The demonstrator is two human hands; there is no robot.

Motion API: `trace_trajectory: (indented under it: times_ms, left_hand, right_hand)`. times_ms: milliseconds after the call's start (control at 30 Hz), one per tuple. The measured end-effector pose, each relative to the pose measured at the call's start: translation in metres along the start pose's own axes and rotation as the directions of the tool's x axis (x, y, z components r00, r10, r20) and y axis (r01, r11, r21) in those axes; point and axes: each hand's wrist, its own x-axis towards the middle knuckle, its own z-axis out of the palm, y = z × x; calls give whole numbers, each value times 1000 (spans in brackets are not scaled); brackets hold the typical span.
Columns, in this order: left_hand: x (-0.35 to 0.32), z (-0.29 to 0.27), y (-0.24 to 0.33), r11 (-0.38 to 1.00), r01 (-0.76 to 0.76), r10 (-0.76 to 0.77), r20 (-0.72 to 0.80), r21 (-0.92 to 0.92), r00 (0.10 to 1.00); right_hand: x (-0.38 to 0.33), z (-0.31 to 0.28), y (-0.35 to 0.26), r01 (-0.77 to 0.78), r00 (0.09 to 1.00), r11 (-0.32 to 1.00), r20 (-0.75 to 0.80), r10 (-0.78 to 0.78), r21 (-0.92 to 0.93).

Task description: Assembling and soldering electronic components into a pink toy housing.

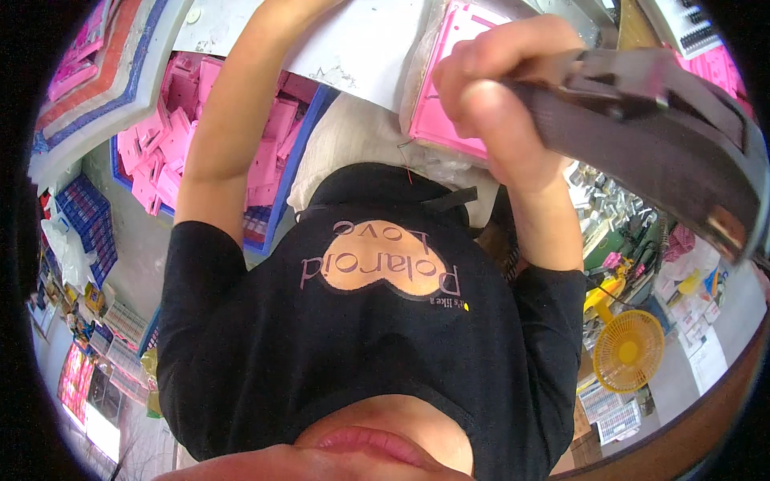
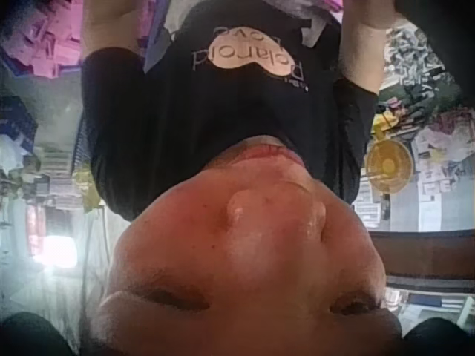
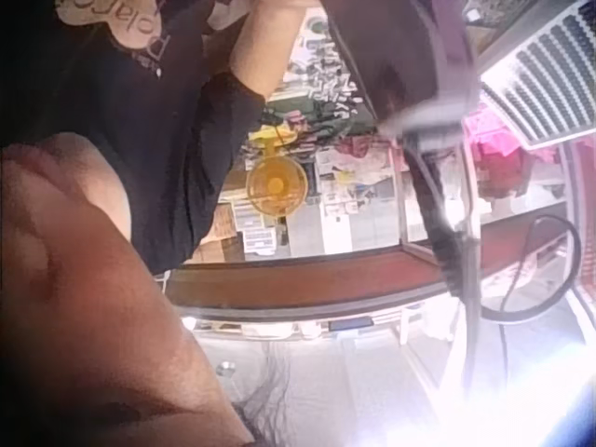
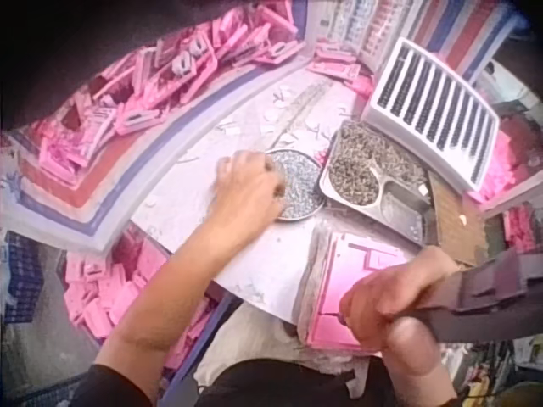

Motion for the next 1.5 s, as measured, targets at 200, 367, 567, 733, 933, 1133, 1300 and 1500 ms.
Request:
trace_trajectory:
  times_ms: [200, 367, 567, 733, 933, 1133, 1300, 1500]
  left_hand:
    - [7, 28, -11, 995, 43, -35, -91, 85, 995]
    - [13, 31, -15, 995, 97, -98, 16, 22, 995]
    - [-57, -23, 40, 912, -104, 169, 133, -396, 976]
    - [-89, -38, 71, 850, -172, 210, 21, -498, 977]
    - [-92, -43, 80, 818, -149, 198, 29, -556, 980]
    - [-91, -49, 83, 825, -135, 250, 141, -548, 958]
    - [-83, -43, 76, 752, -244, 359, 71, -612, 931]
    - [-98, -24, 83, 884, -240, 347, 218, -401, 912]
  right_hand:
    - [-2, 13, 10, -47, 998, 964, -50, 35, -263]
    - [-8, 17, 19, -34, 999, 934, -1, 36, -355]
    - [-3, 5, 7, -20, 999, 980, -43, 12, -200]
    - [10, 0, -26, 141, 983, 985, 133, -127, -99]
    - [8, 4, -31, 165, 971, 978, 192, -139, -126]
    - [-4, 16, -28, 104, 991, 991, 89, -96, -89]
    - [-32, 25, -14, 68, 997, 998, -32, -67, 16]
    - [-47, 37, 7, 34, 996, 981, -79, -50, -193]
